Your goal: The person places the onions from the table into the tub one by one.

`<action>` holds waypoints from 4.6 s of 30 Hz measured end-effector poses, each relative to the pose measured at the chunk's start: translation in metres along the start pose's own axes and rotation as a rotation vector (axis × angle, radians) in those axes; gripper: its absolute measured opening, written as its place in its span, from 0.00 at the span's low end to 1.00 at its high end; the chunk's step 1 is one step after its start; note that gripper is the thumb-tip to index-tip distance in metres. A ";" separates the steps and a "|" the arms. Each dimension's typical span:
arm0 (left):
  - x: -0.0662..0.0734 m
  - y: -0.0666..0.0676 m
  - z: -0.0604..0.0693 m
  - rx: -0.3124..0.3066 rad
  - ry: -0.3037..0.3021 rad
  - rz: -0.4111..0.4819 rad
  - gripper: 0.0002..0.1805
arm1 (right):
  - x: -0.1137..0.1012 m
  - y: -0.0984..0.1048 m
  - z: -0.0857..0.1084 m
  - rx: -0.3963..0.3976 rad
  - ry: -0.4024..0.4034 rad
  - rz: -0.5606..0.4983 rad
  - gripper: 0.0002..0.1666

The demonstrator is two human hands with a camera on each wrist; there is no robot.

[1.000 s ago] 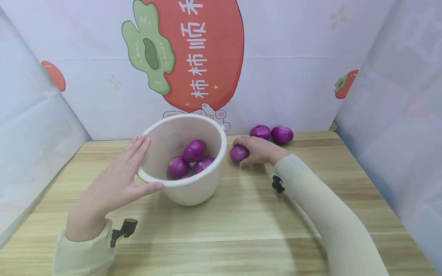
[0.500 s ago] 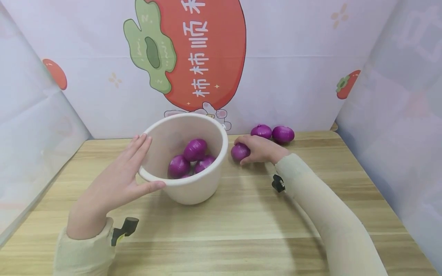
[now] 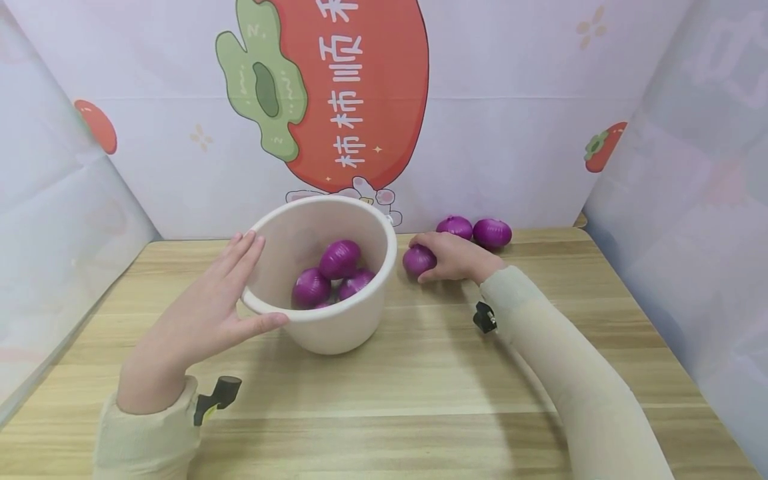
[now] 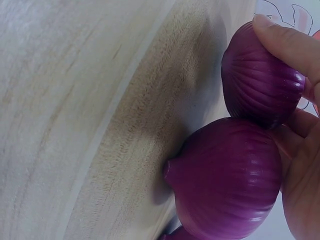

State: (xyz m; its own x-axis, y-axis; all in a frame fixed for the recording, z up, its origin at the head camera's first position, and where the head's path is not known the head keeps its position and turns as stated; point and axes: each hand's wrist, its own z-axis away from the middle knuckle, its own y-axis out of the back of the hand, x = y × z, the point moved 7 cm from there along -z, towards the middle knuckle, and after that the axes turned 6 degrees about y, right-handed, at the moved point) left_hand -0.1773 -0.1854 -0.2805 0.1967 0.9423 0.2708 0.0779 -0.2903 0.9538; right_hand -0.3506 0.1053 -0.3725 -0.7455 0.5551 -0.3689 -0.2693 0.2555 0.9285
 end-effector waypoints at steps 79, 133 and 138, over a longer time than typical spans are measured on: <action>0.000 -0.001 -0.001 -0.018 0.002 -0.004 0.65 | -0.023 0.043 0.017 0.195 -0.011 -0.002 0.34; 0.000 -0.001 0.000 -0.036 0.019 0.003 0.65 | -0.032 0.054 0.039 0.491 -0.135 -0.297 0.39; 0.000 -0.001 0.000 -0.031 0.018 0.003 0.65 | -0.034 0.056 0.041 0.508 -0.145 -0.310 0.39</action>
State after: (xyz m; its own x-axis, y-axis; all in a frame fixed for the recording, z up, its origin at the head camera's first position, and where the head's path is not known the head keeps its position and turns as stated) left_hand -0.1774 -0.1849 -0.2816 0.1795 0.9443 0.2757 0.0470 -0.2881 0.9564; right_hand -0.3155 0.1333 -0.3094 -0.5789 0.4871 -0.6539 -0.1096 0.7481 0.6544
